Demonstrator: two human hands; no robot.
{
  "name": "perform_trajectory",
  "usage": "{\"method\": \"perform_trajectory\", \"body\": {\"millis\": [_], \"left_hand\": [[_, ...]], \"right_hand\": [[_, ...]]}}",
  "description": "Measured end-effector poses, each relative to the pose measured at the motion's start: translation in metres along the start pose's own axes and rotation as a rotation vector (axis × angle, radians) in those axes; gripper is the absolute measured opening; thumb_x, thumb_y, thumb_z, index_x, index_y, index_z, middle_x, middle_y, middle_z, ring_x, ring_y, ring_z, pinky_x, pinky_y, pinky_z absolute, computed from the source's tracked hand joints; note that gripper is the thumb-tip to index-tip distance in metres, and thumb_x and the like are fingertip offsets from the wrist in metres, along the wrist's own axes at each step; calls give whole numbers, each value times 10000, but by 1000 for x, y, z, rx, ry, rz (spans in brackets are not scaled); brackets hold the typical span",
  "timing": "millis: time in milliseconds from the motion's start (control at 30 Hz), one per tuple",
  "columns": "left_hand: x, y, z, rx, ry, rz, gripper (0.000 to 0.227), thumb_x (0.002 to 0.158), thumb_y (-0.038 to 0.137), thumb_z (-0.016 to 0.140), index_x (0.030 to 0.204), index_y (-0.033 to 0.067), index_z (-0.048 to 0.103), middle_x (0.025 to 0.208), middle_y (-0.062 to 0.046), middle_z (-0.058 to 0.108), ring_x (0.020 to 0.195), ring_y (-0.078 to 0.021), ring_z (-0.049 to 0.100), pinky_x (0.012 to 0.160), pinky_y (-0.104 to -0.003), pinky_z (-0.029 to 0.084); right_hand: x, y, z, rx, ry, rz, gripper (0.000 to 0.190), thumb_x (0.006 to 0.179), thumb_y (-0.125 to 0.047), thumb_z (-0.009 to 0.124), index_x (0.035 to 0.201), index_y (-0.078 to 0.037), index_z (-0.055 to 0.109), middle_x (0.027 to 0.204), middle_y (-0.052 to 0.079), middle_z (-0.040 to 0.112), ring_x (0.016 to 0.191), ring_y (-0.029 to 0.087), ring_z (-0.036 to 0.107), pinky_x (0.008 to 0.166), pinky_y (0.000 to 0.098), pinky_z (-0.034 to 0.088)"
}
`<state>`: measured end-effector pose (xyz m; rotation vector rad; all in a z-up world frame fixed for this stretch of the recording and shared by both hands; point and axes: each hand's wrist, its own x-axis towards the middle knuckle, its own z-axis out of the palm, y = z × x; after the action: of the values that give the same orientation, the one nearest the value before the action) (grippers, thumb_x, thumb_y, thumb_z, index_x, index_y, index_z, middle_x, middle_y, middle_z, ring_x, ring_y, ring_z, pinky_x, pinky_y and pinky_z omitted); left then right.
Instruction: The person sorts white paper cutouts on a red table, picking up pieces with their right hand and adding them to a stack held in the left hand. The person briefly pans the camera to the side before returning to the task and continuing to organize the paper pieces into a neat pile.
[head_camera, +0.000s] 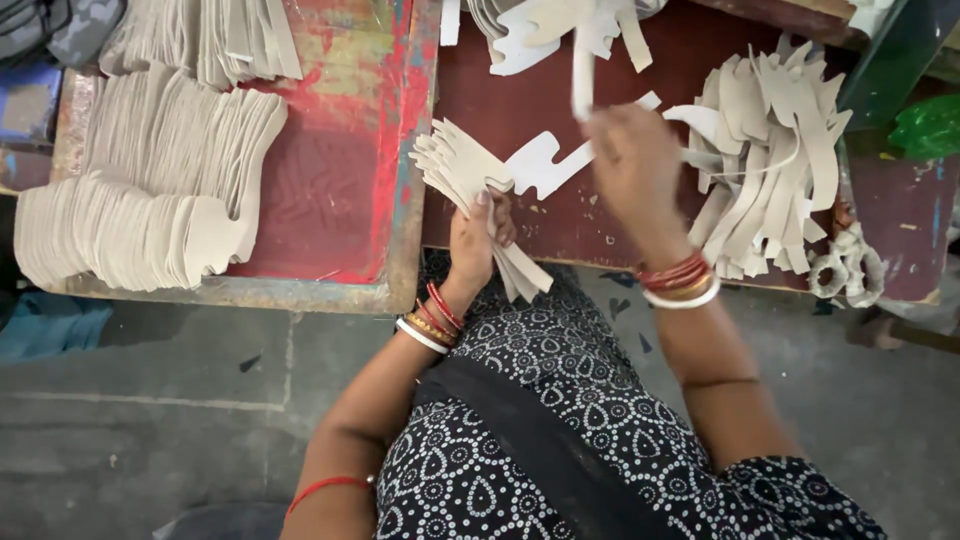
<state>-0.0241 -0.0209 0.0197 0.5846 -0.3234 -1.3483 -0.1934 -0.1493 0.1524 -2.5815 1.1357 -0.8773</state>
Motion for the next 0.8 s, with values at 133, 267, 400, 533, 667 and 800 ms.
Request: {"method": "perform_trajectory", "body": {"millis": [133, 267, 400, 533, 667, 800], "left_hand": [[7, -23, -28, 253, 10, 104, 284, 1142, 302, 474, 1150, 36, 573, 903, -46, 556, 649, -109, 511, 574, -283, 440], [4, -11, -20, 422, -5, 240, 356, 1127, 321, 460, 1249, 14, 592, 1143, -67, 654, 985, -122, 641, 863, -284, 538], [2, -11, -16, 238, 98, 54, 296, 1137, 288, 496, 1180, 12, 591, 904, -78, 597, 715, -155, 600, 622, -293, 502], [1, 8, 9, 40, 53, 18, 193, 1078, 255, 492, 1069, 63, 516, 890, -42, 542, 739, -151, 586, 665, -324, 542], [1, -5, -9, 25, -26, 75, 198, 1157, 224, 503, 1035, 70, 484, 852, -19, 429, 632, -99, 406, 555, -260, 380], [-1, 10, 8, -23, -64, 46, 178, 1118, 260, 480, 1101, 84, 499, 815, -9, 425, 586, -83, 388, 526, -252, 367]], "right_hand": [[-15, -75, 17, 79, -237, 103, 192, 1066, -225, 608, 1100, -76, 725, 989, 98, 682, 777, 249, 685, 673, 374, 555], [-33, -97, 21, 235, -196, -193, 337, 967, -153, 594, 1258, -3, 675, 1146, 165, 661, 947, 328, 689, 805, 405, 571], [-12, -39, 15, 273, -474, 20, 236, 947, -159, 610, 1104, -116, 781, 1100, 92, 728, 925, 291, 715, 823, 395, 570], [2, 20, 14, 112, -349, -183, 250, 881, -78, 624, 1089, -81, 762, 1140, 103, 731, 1039, 301, 690, 911, 423, 547], [1, 34, 26, 40, -330, -309, 215, 861, -85, 696, 1066, -43, 744, 1079, 118, 733, 972, 312, 702, 868, 436, 554], [6, 51, 17, 15, -175, -127, 165, 955, -64, 711, 1112, -63, 763, 992, 131, 728, 890, 318, 705, 772, 421, 569]]}}
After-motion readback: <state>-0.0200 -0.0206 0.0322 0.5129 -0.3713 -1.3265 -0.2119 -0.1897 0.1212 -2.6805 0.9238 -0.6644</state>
